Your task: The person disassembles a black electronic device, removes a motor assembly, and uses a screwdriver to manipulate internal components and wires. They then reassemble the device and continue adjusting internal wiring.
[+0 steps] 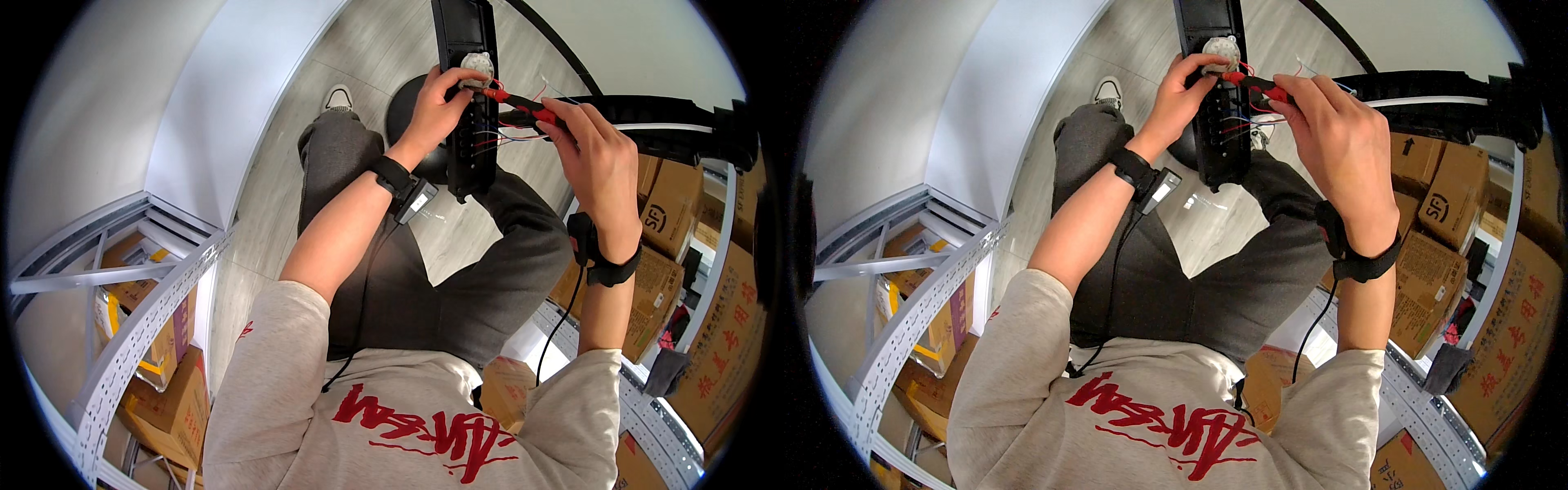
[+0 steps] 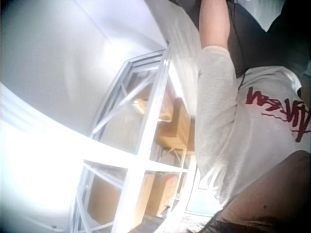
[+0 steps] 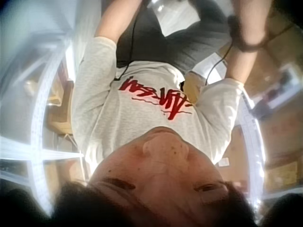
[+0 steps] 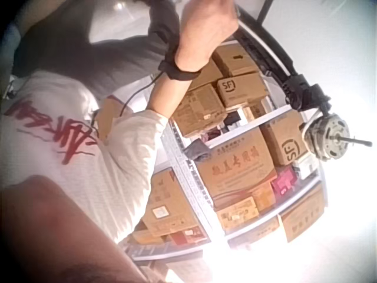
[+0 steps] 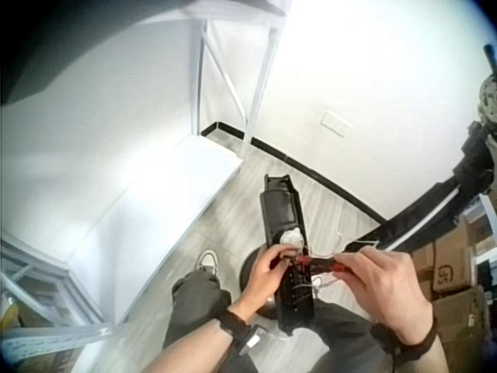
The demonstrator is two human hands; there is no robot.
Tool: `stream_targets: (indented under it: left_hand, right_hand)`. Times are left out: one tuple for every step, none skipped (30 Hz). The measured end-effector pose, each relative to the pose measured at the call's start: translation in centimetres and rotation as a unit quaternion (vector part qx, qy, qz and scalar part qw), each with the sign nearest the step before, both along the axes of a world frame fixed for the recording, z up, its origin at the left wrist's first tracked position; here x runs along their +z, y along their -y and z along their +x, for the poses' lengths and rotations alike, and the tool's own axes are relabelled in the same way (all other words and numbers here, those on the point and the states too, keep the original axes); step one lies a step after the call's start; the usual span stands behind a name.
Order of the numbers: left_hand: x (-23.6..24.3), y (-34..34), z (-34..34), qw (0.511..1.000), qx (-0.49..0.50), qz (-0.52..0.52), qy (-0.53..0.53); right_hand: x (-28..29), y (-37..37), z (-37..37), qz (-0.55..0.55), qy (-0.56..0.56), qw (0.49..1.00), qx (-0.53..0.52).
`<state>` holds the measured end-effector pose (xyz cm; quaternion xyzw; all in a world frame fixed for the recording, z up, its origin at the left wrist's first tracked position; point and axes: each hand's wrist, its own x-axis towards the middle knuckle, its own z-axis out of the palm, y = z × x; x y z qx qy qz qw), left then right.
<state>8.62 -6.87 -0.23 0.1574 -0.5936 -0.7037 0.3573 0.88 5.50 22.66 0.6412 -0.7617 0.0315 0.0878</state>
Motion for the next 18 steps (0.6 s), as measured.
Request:
stream_targets:
  left_hand:
    - [0.1, -0.1, 0.0, 1.0, -0.003, -0.002, 0.001]
    - [0.3, -0.1, 0.0, 1.0, -0.004, -0.003, 0.003]
    - [0.4, 0.0, 0.2, 1.0, -0.004, -0.004, 0.007]
    - [0.5, 0.0, 0.3, 1.0, -0.004, -0.005, 0.01]
    - [0.5, 0.0, 0.2, 1.0, -0.004, 0.002, 0.004]
    - [0.4, 0.0, 0.2, 1.0, -0.001, 0.008, -0.001]
    - [0.3, 0.1, 0.1, 1.0, 0.001, 0.014, -0.007]
    - [0.2, 0.0, 0.0, 1.0, 0.009, 0.025, -0.007]
    - [0.2, -0.1, -0.1, 0.999, 0.018, 0.036, -0.005]
    - [0.2, -0.1, 0.0, 0.999, 0.026, 0.046, -0.004]
    - [0.0, 0.0, 0.2, 0.999, 0.026, 0.034, -0.003]
    - [0.4, 0.1, 0.2, 1.0, 0.021, 0.022, -0.008]
    - [0.7, 0.2, 0.2, 1.0, 0.016, 0.01, -0.012]
    - [0.8, 0.2, 0.2, 1.0, 0.011, 0.013, -0.012]
    - [0.8, 0.2, 0.3, 1.0, 0.006, 0.015, -0.012]
    - [0.9, 0.2, 0.3, 1.0, 0.002, 0.018, -0.011]
    - [1.0, 0.1, 0.3, 1.0, -0.001, 0.02, -0.019]
    - [1.2, 0.1, 0.4, 0.999, -0.002, 0.023, -0.023]
  right_hand:
    - [0.0, 0.0, 0.0, -0.003, 0.004, 1.0, -0.004]
    - [-0.1, 0.0, 0.1, -0.006, 0.008, 1.0, -0.007]
    - [-0.1, 0.0, 0.2, -0.009, 0.013, 1.0, -0.01]
    - [-0.1, 0.0, 0.3, -0.011, 0.014, 1.0, -0.01]
    - [0.0, 0.0, 0.4, -0.012, 0.015, 1.0, -0.011]
    - [0.0, 0.1, 0.5, -0.013, 0.017, 1.0, -0.01]
    - [0.3, 0.0, 0.6, -0.025, 0.031, 0.999, -0.014]
    - [0.7, -0.3, 0.7, -0.037, 0.045, 0.998, -0.019]
    - [1.2, -0.5, 0.9, -0.048, 0.061, 0.997, -0.024]
    - [1.7, -0.5, 1.0, -0.066, 0.063, 0.995, -0.045]
    - [1.5, -0.4, 1.0, -0.078, 0.067, 0.992, -0.077]
    - [1.6, -0.5, 0.8, -0.089, 0.064, 0.987, -0.113]
    - [1.6, -0.6, 0.7, -0.101, 0.062, 0.982, -0.148]
    - [0.9, -0.6, 0.0, -0.122, 0.056, 0.983, -0.125]
    - [0.4, -0.5, -0.4, -0.123, 0.054, 0.983, -0.125]
    - [-0.2, -0.4, -0.7, -0.124, 0.052, 0.983, -0.124]
    - [-0.5, -0.4, -1.0, -0.125, 0.05, 0.983, -0.124]
    - [-0.9, -0.3, -1.1, -0.123, 0.067, 0.981, -0.137]
